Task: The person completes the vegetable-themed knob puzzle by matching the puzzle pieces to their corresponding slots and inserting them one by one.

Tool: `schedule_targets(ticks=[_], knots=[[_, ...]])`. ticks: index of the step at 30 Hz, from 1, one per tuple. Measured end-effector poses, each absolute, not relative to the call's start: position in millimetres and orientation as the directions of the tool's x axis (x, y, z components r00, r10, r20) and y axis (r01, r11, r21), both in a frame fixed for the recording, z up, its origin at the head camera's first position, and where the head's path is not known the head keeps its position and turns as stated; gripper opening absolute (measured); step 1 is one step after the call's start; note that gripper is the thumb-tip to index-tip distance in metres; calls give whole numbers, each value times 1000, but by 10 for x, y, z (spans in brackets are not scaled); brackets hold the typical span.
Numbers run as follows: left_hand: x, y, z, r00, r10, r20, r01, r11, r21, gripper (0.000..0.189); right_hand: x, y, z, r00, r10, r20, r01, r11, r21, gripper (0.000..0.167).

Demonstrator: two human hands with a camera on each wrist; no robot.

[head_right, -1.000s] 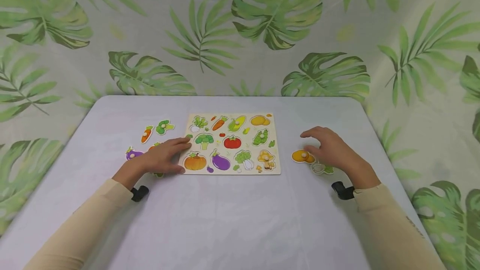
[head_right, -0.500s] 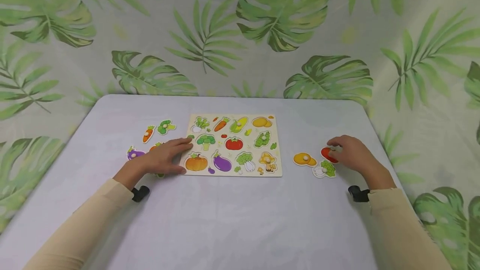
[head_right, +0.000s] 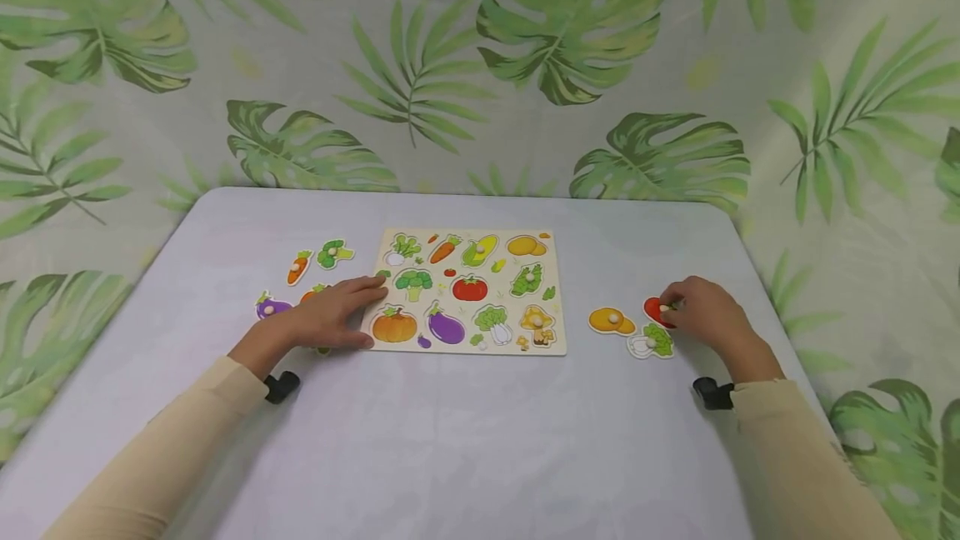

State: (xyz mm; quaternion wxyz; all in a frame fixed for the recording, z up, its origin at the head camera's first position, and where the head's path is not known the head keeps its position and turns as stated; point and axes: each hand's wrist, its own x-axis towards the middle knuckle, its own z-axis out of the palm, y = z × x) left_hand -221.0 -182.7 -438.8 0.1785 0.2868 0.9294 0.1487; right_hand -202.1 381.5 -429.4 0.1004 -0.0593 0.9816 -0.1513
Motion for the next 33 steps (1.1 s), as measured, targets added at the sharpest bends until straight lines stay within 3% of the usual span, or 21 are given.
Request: schedule_targets(ticks=[17,33], knots=[[-2200,-1827,-4363,-768,587,-255,478,792,381,81,-1996,3896,-4401,-985,-120,-127,-63,924,-378,26],[-2173,-1819,-4357,-766,596,-242,490,784,381,81,-1962,3897,-4425,-988,-148,-39,-120,906,-407,20]])
